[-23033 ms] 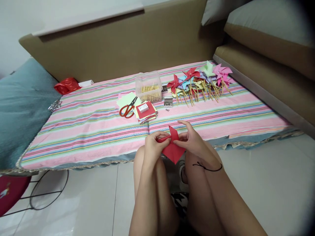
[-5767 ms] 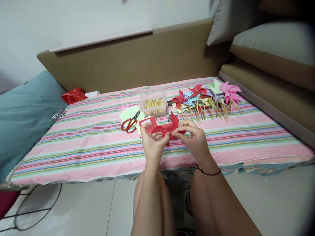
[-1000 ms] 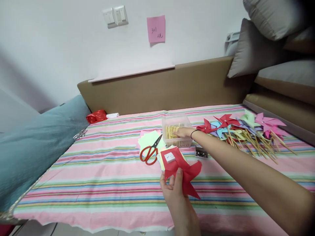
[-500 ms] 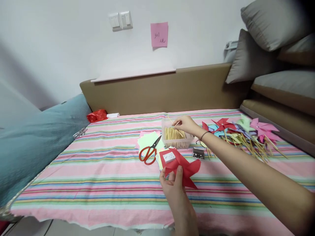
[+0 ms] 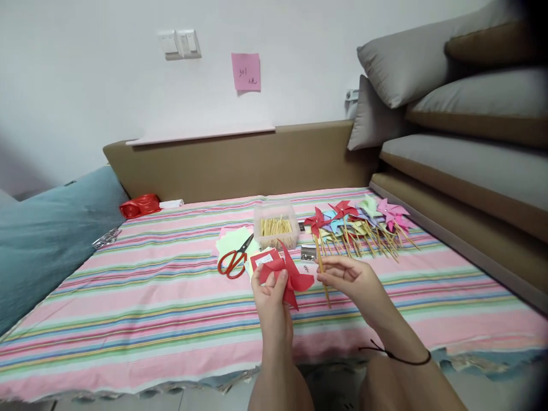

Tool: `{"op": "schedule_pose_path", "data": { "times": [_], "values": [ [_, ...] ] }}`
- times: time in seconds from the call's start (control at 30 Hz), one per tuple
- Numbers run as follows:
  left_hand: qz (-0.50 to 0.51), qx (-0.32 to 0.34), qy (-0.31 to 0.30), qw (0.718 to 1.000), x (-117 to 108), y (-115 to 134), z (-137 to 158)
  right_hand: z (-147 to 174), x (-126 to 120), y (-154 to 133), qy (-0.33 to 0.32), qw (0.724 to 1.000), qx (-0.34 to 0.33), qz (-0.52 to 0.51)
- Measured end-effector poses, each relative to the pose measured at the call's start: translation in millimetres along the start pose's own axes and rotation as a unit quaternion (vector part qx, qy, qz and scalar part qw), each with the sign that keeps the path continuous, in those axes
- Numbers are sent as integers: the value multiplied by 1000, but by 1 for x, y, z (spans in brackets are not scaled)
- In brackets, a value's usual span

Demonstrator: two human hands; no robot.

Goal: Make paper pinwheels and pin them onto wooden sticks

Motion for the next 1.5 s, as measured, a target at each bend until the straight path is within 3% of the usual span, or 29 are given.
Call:
{"op": "schedule_pose_path", "data": {
  "times": [0.17, 0.3, 0.4, 0.53, 0.73, 1.03, 1.33, 1.5],
  "values": [
    [2, -13, -64, 998, 4, -4, 3, 23, -4, 21, 3, 999, 5, -51],
    [-1, -36, -83, 996, 7, -6, 7, 33, -3, 29, -22, 999, 10, -48],
    [-13, -54, -87, 995, 9, -9, 9, 35, -5, 31, 2, 998, -15, -62],
    [-115, -44, -109, 986, 13, -12, 11, 33, -14, 35, 56, 998, 1, -41],
    [-215, -27, -152, 964, 21, -20, 16, 30, -19, 38, 12, 999, 18, 48],
    [-228, -27, -161, 960, 18, -27, 16, 27, -21, 37, 44, 990, -31, 133],
    [-231, -70, -171, 955, 19, -21, 20, 26, -19, 38, 50, 995, -5, 84],
    [-224, -58, -163, 959, 18, -21, 18, 26, -20, 36, 50, 996, -9, 76]
  ]
}}
Point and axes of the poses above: each hand's wrist, its own z-axis away from the middle knuckle, its own x-axis out of the palm, y = z × x, the point moved 3 cm from there along -z, towards the middle knuckle, and after that the axes turned 8 degrees about -y, right-handed, at the moved point
